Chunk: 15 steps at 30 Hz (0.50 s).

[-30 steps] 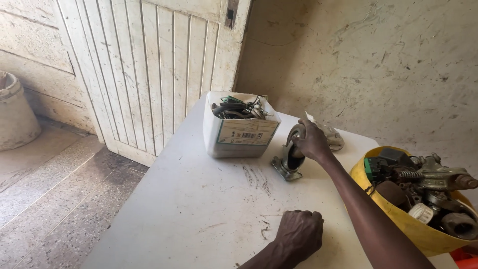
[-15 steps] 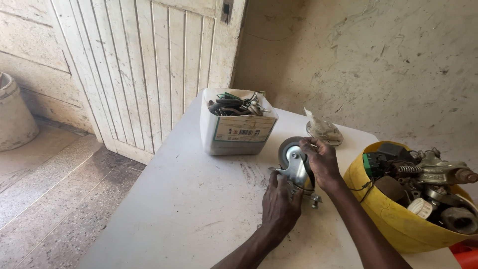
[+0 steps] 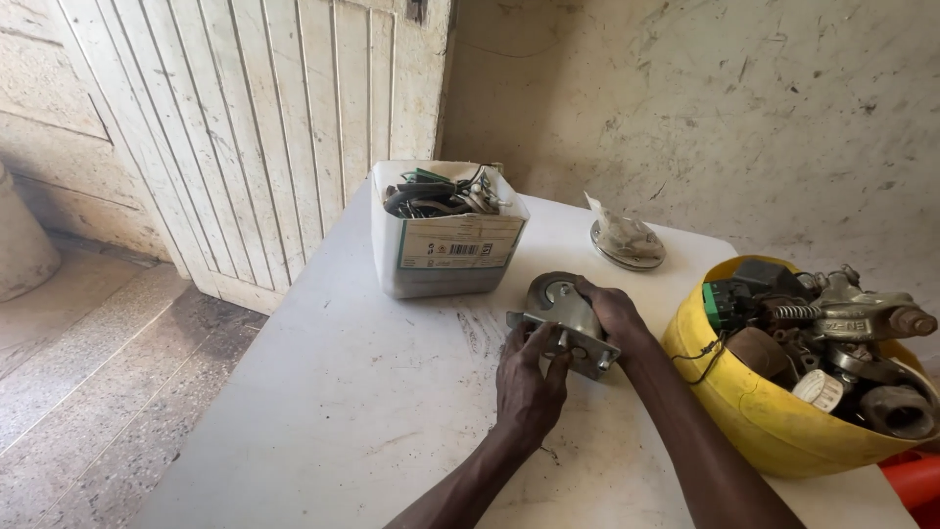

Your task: Inspecting a caster wheel for faults and searching for replacement parts in storage bins.

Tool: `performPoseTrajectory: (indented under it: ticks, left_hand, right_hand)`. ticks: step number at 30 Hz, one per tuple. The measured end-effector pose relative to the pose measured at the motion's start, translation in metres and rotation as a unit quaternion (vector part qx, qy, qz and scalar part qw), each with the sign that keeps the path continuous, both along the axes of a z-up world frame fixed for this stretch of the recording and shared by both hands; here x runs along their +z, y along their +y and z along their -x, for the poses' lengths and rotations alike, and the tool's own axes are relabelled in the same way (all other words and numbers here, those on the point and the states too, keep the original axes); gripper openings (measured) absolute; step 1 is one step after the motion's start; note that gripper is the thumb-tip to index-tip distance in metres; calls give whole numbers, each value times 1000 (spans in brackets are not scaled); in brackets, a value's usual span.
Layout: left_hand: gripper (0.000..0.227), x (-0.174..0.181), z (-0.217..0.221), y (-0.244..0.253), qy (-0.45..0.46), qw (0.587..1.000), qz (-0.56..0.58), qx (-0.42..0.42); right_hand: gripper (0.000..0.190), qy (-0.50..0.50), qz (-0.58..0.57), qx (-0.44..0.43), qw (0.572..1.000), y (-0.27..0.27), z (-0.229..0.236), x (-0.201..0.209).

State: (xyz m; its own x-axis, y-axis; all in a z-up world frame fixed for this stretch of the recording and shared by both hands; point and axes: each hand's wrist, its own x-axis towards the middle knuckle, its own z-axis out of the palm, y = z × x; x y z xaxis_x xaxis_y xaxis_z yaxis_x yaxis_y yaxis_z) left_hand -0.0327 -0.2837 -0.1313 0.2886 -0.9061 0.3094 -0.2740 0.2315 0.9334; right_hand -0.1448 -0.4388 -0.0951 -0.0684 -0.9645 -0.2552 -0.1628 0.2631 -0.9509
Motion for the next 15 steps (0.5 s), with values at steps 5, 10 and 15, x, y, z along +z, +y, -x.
performPoseTrajectory:
  ticks: [5, 10, 15]
  left_hand:
    - [16, -9, 2, 5, -100, 987, -25, 126]
    - [9, -5, -19, 31, -272, 933, 171, 161]
    - [13, -7, -38, 54, -326, 919, 217, 48]
  right_hand:
    - [37, 75, 36, 94, 992, 51, -17, 27]
    - [47, 83, 40, 210, 973, 76, -28, 42]
    - [67, 226, 151, 323, 907, 67, -41, 23]
